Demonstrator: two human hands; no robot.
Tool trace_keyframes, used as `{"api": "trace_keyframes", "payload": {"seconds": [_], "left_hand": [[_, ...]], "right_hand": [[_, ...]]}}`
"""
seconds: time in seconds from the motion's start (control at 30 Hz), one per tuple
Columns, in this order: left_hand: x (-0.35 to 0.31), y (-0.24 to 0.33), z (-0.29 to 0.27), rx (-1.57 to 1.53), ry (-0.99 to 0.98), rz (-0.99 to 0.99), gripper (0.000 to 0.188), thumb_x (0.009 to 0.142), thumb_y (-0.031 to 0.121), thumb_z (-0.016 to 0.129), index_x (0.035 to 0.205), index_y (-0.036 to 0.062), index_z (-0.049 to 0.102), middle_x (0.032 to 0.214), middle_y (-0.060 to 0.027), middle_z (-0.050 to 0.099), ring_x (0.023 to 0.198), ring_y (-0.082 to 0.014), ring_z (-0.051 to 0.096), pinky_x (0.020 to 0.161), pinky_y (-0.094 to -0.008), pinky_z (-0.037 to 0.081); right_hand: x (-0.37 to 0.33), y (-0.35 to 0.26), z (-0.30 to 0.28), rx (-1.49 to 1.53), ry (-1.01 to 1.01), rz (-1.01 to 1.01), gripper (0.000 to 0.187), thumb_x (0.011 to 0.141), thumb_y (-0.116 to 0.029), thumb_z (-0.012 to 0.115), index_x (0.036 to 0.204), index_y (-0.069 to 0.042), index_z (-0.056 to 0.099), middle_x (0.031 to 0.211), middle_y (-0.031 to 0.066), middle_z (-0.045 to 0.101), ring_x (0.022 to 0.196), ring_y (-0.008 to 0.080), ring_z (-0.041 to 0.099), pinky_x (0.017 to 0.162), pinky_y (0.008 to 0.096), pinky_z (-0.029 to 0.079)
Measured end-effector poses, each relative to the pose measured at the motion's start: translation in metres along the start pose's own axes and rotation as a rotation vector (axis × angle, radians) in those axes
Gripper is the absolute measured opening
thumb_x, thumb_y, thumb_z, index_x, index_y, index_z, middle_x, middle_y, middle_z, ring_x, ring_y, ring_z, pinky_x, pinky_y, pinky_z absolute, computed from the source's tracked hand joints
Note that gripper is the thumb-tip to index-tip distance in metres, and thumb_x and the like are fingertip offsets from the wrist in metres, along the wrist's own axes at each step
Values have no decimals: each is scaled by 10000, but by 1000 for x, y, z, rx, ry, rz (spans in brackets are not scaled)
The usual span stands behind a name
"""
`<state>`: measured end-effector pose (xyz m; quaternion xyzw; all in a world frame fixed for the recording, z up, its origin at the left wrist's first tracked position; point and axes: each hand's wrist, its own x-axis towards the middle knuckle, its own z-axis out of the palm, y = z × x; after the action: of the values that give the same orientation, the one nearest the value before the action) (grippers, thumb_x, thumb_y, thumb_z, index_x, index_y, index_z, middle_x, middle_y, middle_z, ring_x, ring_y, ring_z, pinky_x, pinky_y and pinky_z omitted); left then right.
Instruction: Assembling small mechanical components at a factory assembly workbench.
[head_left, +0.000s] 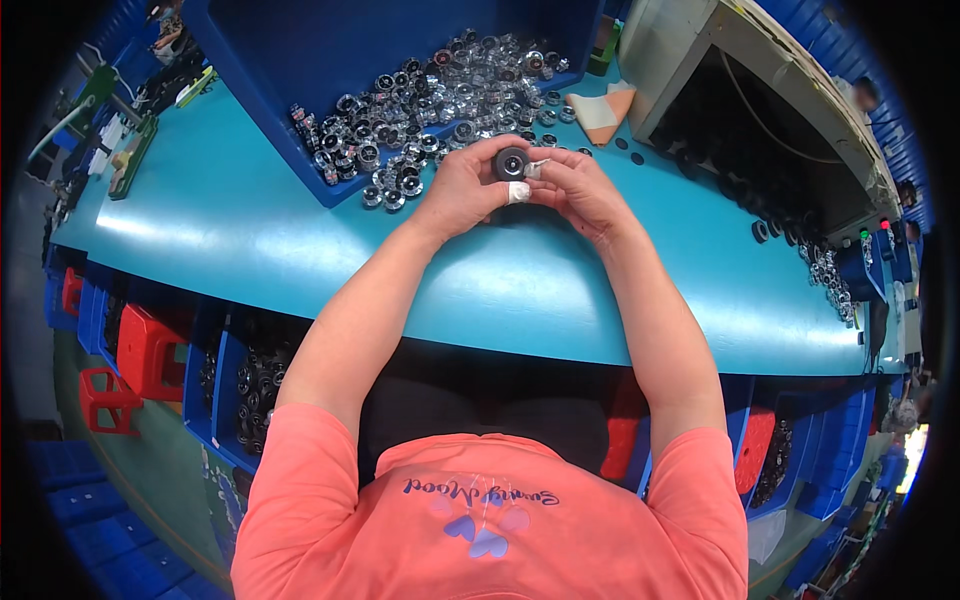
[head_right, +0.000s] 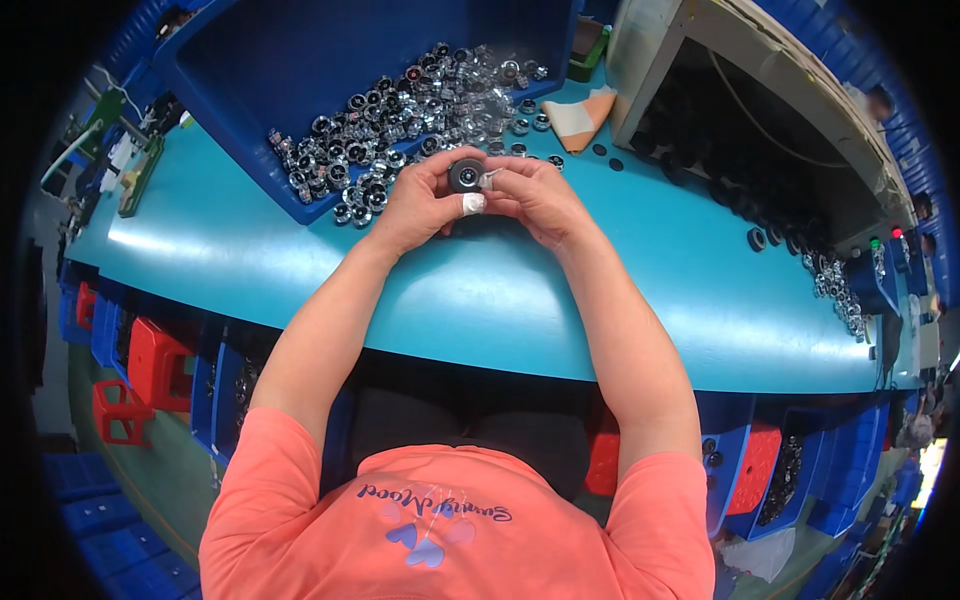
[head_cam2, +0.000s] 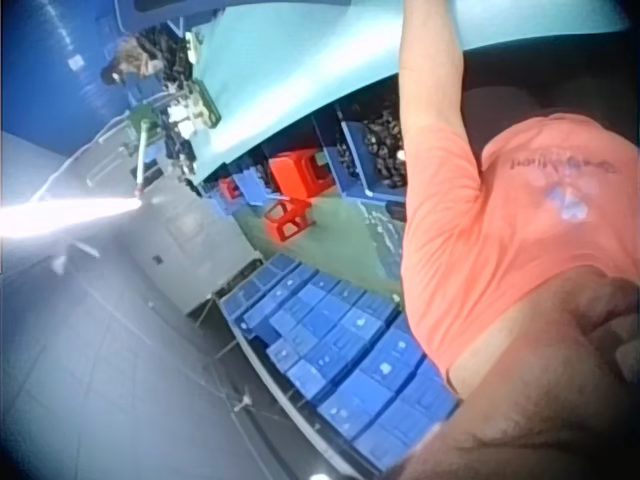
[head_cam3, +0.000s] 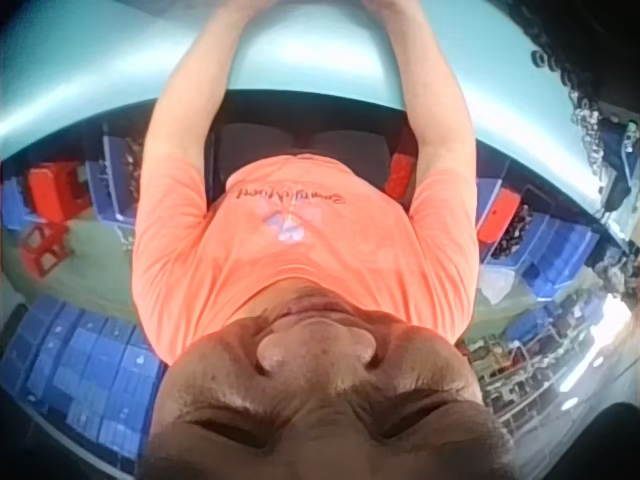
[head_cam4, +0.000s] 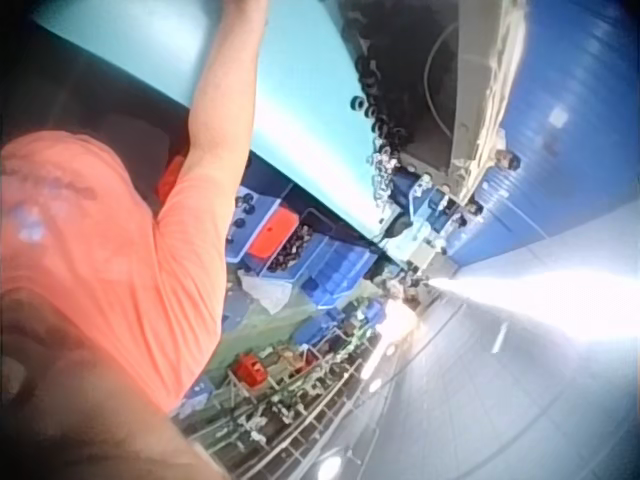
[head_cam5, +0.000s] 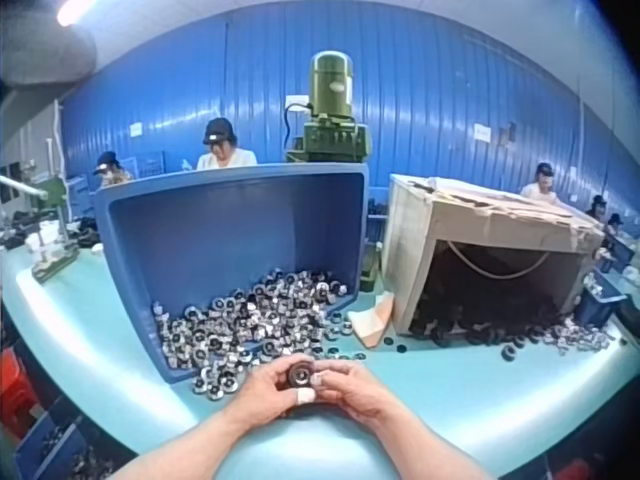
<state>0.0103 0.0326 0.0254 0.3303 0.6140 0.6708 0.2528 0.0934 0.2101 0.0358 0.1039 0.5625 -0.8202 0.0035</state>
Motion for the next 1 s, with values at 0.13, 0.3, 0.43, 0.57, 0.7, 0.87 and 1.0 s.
{"api": "trace_keyframes", "payload": {"seconds": [0.13,0.3,0.43,0.57,0.7,0.87,1.0], "left_hand": [[1,0,-3,-10,-30,-21,536,860,60,764,1364,113,588,995,21,699,779,-48,627,495,-195,439],[-1,6,-5,-24,-59,11,541,878,66,751,1385,102,567,1070,8,683,901,-79,650,544,-211,481],[-2,7,-4,-11,-45,23,544,889,59,731,1400,102,549,1097,2,669,919,-83,641,566,-219,498],[-1,6,-4,-22,-49,4,553,893,33,711,1412,106,533,1099,3,664,907,-80,635,573,-222,507],[-1,6,-3,-6,-32,-1,546,896,17,698,1409,107,535,1075,11,673,881,-73,636,581,-220,510],[3,-14,-4,293,117,219,475,826,36,738,1284,116,636,1110,-46,710,872,-163,670,755,-315,566],[-5,7,5,617,153,195,462,753,57,792,1199,115,686,1071,-87,688,903,-224,682,795,-339,572]], "right_hand": [[1,-3,-3,33,-15,23,448,913,-101,690,1318,56,582,1166,148,677,1001,198,702,918,306,586],[-1,-5,0,37,-53,-47,495,906,-90,691,1364,38,556,1206,149,660,1035,201,690,914,309,585],[3,-2,-3,-7,-66,-92,515,900,-86,699,1378,30,548,1212,141,657,1049,196,679,903,307,580],[1,-3,-2,-69,-48,-111,516,893,-76,704,1377,18,552,1206,133,659,1055,190,671,908,301,571],[0,-3,-1,-88,-39,-111,536,877,-86,725,1375,13,555,1202,124,661,1053,181,668,904,296,569],[0,0,8,-377,26,-198,618,838,-111,764,1400,9,538,1235,133,651,1074,181,660,907,318,568],[-3,4,12,-440,12,-217,679,822,-94,759,1443,1,500,1254,154,638,1088,191,655,923,344,564]]}}
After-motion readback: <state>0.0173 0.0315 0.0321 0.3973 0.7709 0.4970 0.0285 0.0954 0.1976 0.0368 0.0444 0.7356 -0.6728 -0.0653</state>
